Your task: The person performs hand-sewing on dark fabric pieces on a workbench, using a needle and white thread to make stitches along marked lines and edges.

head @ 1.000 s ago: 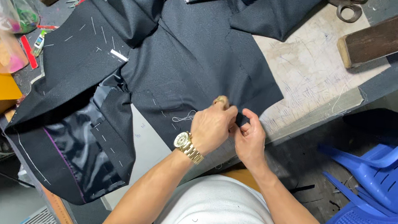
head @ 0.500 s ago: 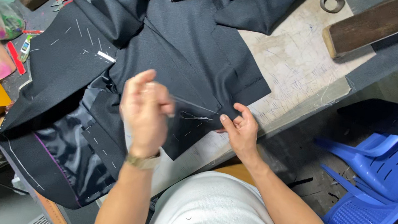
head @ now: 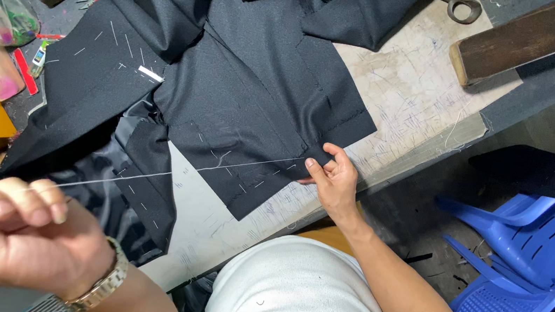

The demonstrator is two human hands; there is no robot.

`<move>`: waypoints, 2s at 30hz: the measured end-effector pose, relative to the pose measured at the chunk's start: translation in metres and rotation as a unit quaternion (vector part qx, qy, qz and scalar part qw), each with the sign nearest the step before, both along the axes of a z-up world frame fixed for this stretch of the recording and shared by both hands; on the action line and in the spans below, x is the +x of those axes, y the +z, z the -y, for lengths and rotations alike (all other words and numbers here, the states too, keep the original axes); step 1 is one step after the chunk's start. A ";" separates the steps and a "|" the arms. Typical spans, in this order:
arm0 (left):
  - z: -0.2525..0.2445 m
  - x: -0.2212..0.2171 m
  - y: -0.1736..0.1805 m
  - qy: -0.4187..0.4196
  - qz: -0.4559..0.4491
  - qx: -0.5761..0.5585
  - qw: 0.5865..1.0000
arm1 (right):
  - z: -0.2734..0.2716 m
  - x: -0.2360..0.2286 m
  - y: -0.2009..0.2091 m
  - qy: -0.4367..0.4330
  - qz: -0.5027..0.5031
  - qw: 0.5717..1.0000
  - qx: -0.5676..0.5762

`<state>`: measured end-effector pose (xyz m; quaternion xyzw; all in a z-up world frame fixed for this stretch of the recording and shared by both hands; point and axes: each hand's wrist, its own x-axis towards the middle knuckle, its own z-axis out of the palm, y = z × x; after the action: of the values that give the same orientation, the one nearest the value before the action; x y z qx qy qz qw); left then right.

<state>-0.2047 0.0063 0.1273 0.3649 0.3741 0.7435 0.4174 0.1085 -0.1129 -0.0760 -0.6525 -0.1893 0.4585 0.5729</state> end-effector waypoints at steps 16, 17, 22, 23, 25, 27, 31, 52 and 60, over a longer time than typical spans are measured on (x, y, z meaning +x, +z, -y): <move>0.058 0.040 -0.116 -0.014 -0.362 -0.313 0.878 | -0.008 0.086 0.029 0.057 0.301 0.944 -0.123; 0.074 0.037 -0.152 -0.028 -0.409 -0.347 0.843 | -0.010 0.105 0.018 0.037 0.458 0.886 -0.068; 0.116 0.099 -0.163 -0.034 -0.380 -0.451 0.807 | -0.048 0.117 0.038 0.159 0.444 0.873 -0.126; 0.118 0.110 -0.161 -0.047 -0.379 -0.461 0.801 | -0.052 0.117 0.037 0.218 0.455 0.848 -0.160; 0.117 0.114 -0.166 -0.060 -0.376 -0.486 0.786 | -0.063 0.123 0.036 0.248 0.413 0.849 -0.218; 0.117 0.109 -0.163 -0.078 -0.376 -0.509 0.770 | -0.067 0.131 0.039 0.270 0.368 0.844 -0.280; 0.114 0.098 -0.154 -0.074 -0.466 -0.507 0.721 | -0.068 0.157 0.041 0.290 0.374 0.827 -0.305; 0.022 0.197 -0.169 -0.414 -0.435 -0.363 0.712 | -0.027 0.049 0.043 0.080 0.006 0.982 -0.172; 0.023 0.199 -0.188 -0.433 -0.396 -0.390 0.710 | -0.022 0.046 0.027 0.086 0.036 0.974 -0.207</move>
<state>-0.0053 -0.0163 -0.0611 0.5523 0.5626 0.0568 0.6126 0.1545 -0.0905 -0.0487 -0.7543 -0.1665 0.5112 0.3767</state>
